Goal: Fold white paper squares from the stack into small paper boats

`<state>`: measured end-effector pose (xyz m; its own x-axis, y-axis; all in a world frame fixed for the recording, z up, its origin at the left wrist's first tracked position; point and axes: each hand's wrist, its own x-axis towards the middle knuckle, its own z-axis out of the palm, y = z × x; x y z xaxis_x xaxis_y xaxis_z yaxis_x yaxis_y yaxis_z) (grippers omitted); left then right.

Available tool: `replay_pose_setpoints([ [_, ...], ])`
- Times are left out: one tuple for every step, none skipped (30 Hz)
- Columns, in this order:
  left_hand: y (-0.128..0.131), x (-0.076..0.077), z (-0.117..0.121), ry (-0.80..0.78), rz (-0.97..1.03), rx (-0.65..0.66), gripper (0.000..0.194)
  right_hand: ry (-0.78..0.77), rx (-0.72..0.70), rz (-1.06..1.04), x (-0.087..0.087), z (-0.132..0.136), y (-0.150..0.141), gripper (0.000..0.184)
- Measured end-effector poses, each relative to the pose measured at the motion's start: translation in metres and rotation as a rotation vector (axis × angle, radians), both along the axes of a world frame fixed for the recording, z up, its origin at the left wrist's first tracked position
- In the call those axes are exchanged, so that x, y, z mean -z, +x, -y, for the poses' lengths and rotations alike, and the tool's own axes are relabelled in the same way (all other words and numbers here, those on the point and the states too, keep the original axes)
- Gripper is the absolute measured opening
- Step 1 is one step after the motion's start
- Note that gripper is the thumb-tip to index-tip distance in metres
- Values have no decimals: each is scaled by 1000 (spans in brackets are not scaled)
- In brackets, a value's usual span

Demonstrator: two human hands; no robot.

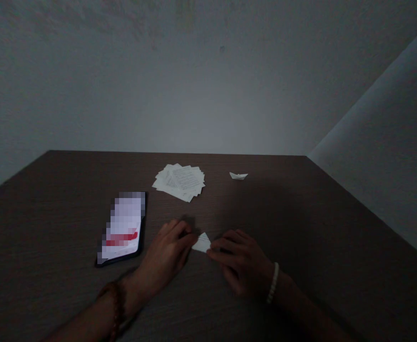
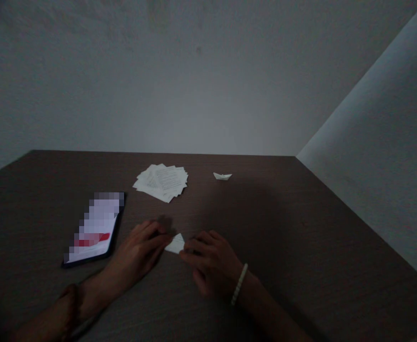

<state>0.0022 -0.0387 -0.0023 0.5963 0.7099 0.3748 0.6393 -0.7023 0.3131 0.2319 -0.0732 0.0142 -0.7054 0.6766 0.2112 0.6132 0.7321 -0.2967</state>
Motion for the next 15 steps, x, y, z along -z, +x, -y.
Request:
replay_pose_setpoints([
  [-1, 0, 1, 14, 0, -3, 21, 11, 8, 20, 0, 0, -1, 40],
  [-1, 0, 3, 28, 2, -6, 21, 27, 15, 39, 1, 0, -1, 39],
  [-2, -1, 4, 46, 0, -8, 22, 50, 20, 52, 1, 0, -2, 38],
  [-3, -2, 7, 65, -7, -2, 23, 72, 25, 61, 2, 0, -2, 36],
  [-4, -3, 9, 84, -18, 19, 24, 89, 27, 66, 2, 1, -3, 35],
  [-5, -4, 11, 96, -37, 60, 25, 100, 28, 68, 3, 1, -3, 34],
  [-6, -5, 13, 100, -62, 106, 26, 105, 27, 67, 3, 1, -3, 35],
  [-6, -6, 14, 96, -88, 151, 28, 105, 27, 66, 4, 1, -2, 35],
  [-6, -7, 15, 87, -114, 191, 29, 104, 29, 65, 5, 1, -2, 36],
  [-6, -8, 16, 76, -138, 218, 30, 101, 30, 66, 5, 1, -2, 37],
  [-5, -8, 16, 68, -160, 230, 31, 99, 31, 66, 6, 1, -1, 38],
  [-4, -8, 16, 62, -179, 234, 32, 97, 29, 65, 7, 1, -1, 38],
  [-4, -9, 15, 61, -191, 236, 32, 94, 25, 65, 7, 1, -1, 38],
  [-3, -9, 15, 62, -200, 238, 31, 90, 19, 62, 8, 0, -1, 37],
  [-2, -9, 15, 59, -203, 237, 31, 86, 15, 58, 8, 0, -1, 37],
])
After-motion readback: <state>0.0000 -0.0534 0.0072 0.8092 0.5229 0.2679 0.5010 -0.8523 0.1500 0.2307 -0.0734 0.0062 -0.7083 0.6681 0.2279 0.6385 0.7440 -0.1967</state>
